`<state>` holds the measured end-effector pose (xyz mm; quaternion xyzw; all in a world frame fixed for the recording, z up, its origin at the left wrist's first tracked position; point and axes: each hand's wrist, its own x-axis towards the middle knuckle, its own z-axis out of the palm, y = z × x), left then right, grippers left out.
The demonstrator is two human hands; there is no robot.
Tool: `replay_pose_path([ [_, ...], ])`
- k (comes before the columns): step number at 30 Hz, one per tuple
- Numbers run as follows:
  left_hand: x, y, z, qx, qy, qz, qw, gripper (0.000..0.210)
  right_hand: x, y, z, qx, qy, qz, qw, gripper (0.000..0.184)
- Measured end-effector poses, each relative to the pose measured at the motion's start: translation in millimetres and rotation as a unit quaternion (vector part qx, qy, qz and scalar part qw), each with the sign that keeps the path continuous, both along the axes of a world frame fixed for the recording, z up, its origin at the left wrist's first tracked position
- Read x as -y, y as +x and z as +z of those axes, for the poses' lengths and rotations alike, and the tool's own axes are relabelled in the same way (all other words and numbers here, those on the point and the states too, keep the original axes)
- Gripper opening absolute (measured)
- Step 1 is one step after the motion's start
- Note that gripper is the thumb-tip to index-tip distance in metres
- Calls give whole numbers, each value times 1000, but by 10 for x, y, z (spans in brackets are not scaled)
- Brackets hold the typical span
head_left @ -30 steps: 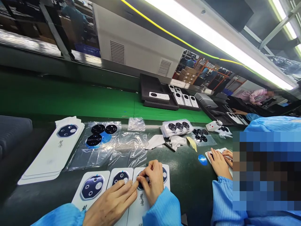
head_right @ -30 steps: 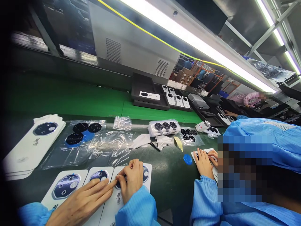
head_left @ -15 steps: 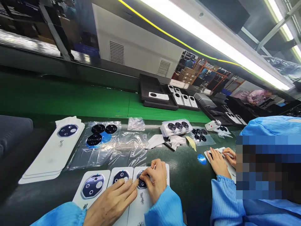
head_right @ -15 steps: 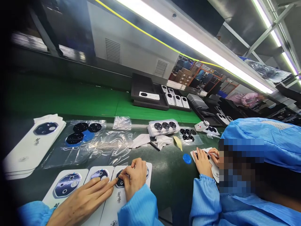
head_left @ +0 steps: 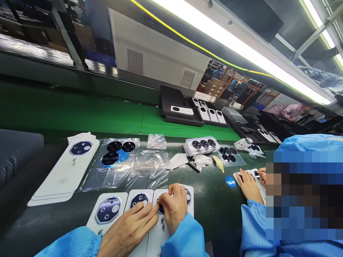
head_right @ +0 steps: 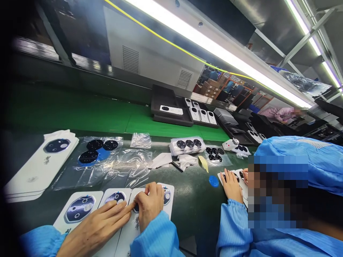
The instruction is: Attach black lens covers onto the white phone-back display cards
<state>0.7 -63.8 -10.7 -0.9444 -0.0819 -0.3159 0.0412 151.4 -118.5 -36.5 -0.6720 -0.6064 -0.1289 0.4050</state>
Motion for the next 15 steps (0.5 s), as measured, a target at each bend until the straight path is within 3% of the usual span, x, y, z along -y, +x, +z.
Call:
replay_pose_path([
  [15, 0, 7, -140, 32, -11, 0, 999, 54, -25, 59, 12, -2, -14, 17, 1000, 22],
])
